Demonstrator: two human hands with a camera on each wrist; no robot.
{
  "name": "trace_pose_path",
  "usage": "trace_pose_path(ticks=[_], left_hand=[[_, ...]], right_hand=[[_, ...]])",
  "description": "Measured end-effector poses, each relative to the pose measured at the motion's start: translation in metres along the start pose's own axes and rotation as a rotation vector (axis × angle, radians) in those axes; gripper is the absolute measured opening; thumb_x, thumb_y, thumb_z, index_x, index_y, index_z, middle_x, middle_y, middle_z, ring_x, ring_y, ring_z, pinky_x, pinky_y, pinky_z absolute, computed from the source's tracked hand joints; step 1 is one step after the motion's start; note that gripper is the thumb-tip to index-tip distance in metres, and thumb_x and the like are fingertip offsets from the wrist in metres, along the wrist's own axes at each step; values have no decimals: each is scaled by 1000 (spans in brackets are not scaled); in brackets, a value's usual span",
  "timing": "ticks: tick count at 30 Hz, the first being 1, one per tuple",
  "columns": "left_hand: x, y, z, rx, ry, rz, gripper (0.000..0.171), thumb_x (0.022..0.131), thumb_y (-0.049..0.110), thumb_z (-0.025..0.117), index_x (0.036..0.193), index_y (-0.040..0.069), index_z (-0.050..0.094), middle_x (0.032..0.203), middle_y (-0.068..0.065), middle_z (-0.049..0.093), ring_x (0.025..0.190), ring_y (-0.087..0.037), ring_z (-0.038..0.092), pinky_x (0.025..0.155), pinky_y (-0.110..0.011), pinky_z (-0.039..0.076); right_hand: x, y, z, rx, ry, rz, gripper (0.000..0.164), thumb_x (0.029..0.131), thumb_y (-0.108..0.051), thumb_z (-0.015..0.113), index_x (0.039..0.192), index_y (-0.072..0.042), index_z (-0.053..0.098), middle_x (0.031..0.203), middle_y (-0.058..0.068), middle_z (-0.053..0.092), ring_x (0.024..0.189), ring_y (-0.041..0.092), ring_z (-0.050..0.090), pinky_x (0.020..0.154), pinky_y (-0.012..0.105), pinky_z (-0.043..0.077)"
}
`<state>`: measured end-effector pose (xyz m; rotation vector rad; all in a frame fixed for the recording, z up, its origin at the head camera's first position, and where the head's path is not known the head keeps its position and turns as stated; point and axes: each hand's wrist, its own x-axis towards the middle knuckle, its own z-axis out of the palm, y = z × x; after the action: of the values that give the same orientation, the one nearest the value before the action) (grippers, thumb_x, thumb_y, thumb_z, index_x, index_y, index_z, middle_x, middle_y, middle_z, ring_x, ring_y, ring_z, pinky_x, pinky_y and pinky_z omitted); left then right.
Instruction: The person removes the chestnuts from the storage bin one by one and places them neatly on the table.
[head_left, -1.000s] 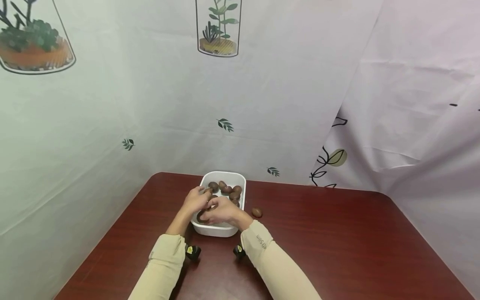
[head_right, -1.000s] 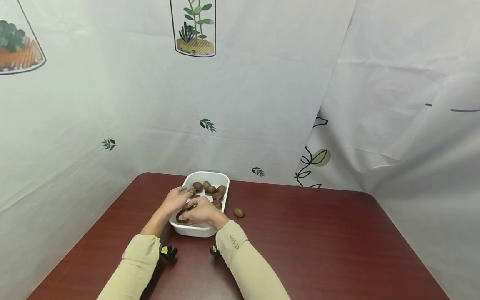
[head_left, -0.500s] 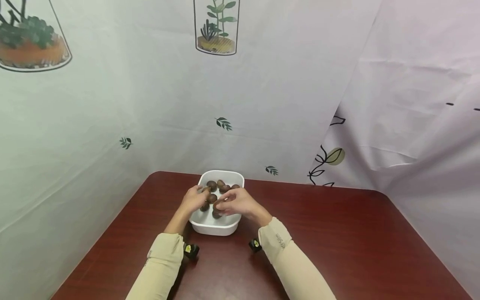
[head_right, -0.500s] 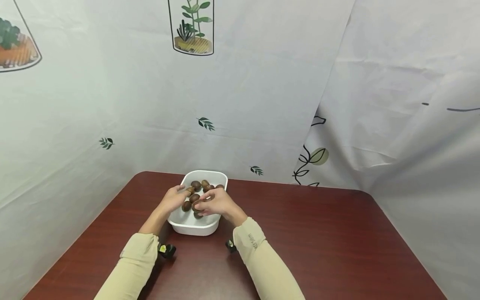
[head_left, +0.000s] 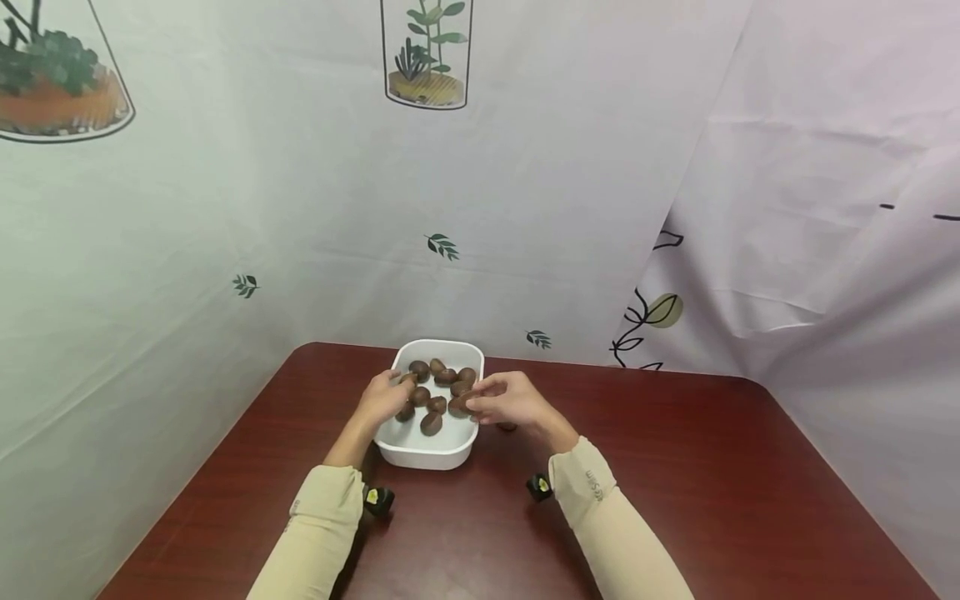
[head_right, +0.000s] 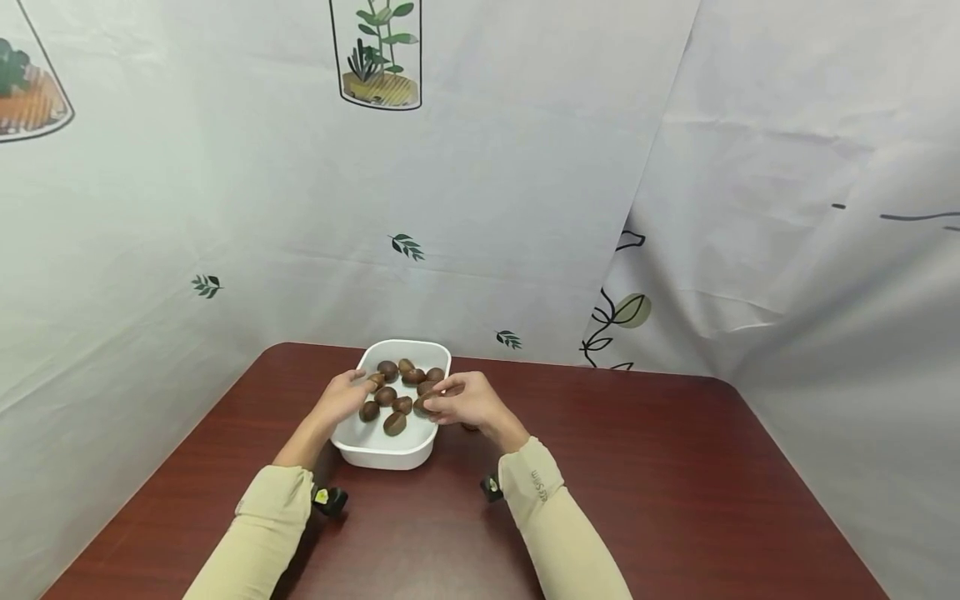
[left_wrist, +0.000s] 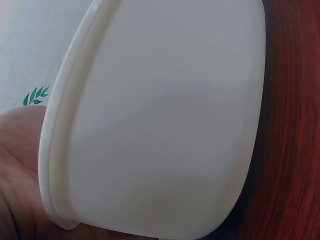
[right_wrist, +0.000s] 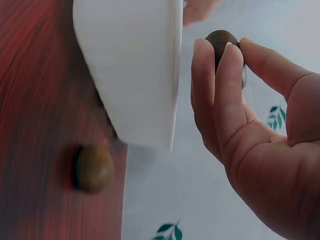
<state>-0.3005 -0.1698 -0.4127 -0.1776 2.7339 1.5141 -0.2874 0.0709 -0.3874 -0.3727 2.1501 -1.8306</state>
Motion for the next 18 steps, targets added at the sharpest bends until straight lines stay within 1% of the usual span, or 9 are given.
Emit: trace_pose_path(ticks=[3,7,13,15,18], left_hand=[[0,0,0,12,7,4,63,98,29,48,146,-9,37,148,-31,39,136,-43,40,110,-53,34],[0,0,0,7,5,-9,63,98,29,48,147,-8,36,149,-31,38,137,-43,38,111,-54,33],[-1,0,0,12,4,-14,63,98,29,48,147,-8,36,149,-31,37,138,-44,37,112,-55,32],[-1,1,-1,14,5,-17,63,98,30,48,147,-8,36,150,-31,37,138,-44,37,112,-54,31],[0,1,0,16,7,-19,63,98,30,48,147,-8,36,150,-31,37,138,-43,37,112,-54,31]], right_hand=[[-3,4,-10,-14,21,6,35,85,-3,75,114,12,60,93,17,72,73,23,72,70,40,60],[-6,9,-23,-26,41,17,37,87,-6,74,116,11,60,98,19,72,76,26,73,72,42,60],[-10,19,-41,-77,119,48,35,86,-11,77,113,6,63,96,14,73,78,24,72,64,33,58],[-11,24,-46,-68,140,64,35,85,-11,77,113,6,64,95,12,74,79,24,72,64,32,58],[-11,31,-53,-43,164,75,33,85,-8,76,111,7,63,94,13,74,81,26,73,67,35,59]])
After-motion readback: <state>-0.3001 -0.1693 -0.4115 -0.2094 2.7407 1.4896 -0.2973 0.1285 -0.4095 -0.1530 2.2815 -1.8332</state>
